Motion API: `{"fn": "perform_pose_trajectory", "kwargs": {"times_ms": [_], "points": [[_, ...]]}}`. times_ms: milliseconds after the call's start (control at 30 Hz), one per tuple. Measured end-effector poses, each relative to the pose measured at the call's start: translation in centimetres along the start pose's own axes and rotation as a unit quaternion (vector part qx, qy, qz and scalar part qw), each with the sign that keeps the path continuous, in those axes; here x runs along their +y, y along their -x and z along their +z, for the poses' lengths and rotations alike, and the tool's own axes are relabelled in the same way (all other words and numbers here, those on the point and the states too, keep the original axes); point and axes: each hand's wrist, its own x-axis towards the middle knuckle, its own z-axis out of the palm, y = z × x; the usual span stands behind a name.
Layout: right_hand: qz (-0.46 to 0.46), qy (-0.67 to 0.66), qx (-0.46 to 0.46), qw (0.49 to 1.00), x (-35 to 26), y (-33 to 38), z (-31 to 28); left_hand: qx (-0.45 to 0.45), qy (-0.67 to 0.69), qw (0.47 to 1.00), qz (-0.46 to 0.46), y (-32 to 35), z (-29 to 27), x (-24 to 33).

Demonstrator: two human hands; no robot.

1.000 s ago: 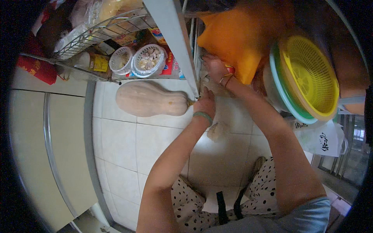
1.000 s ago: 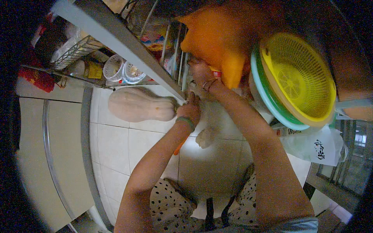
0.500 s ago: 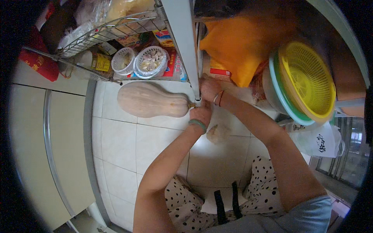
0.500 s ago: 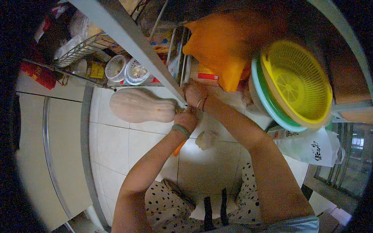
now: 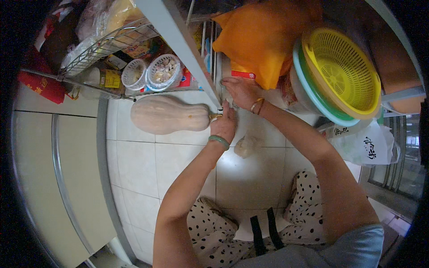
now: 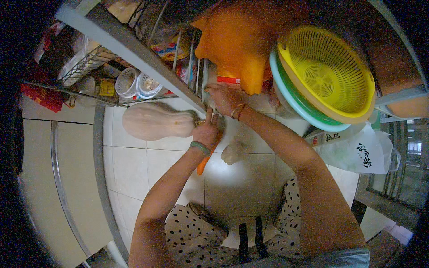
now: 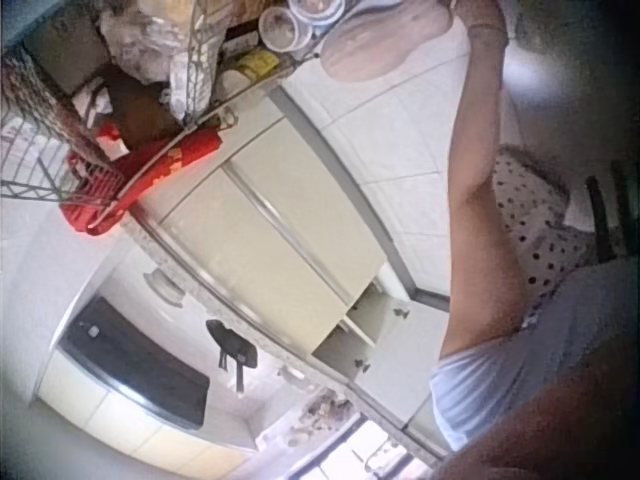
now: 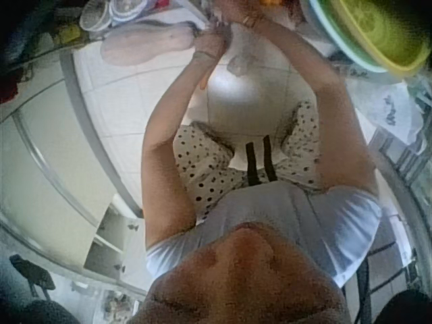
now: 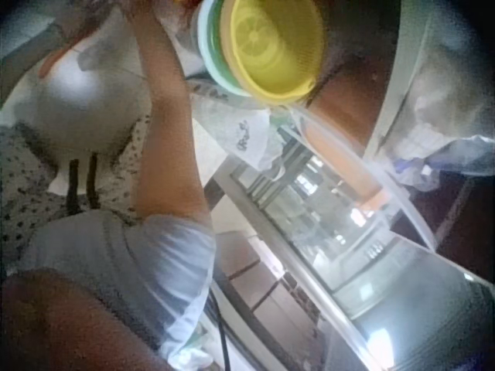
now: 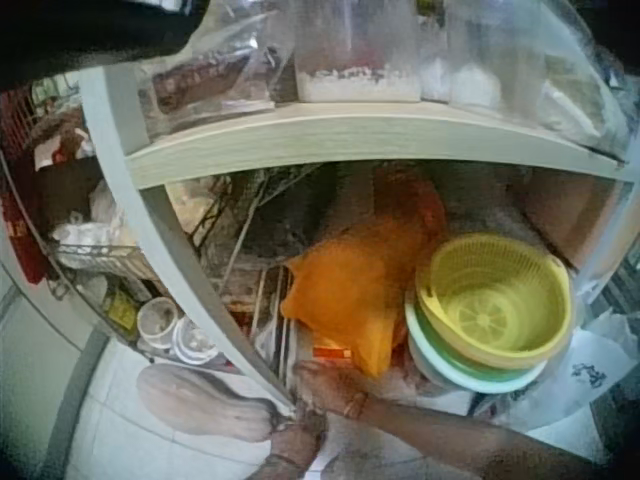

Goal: The person kneels on the kitchen floor and uses a cloth to wipe the tiled area under a metal storage shelf. They move a yellow colander and a white plastic bag to access the space and continue scrubbing the floor surface.

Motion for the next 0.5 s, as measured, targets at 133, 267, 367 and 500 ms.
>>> {"fn": "perform_pose_trajectory", "kwargs": {"times_ms": [133,267,367,500], "points": [[0.014,0.011,0.001,1.000,0.7,-2.5,0.3,-0.016,-0.003,1.000,-0.013,-0.6,-0.1,0.7],[-0.016,0.162,-0.047,0.986,3.2,-2.0,1.3,-0.047,-0.003,0.999,-0.020,-1.3,-0.1,1.4],[-0.063,0.304,-0.186,0.932,0.8,-1.8,2.1,-0.026,0.022,0.999,-0.015,-0.5,0.7,0.6],[0.018,0.112,-0.214,0.970,-0.9,0.7,0.9,0.013,0.076,0.997,0.028,0.6,0.3,-1.1]]}}
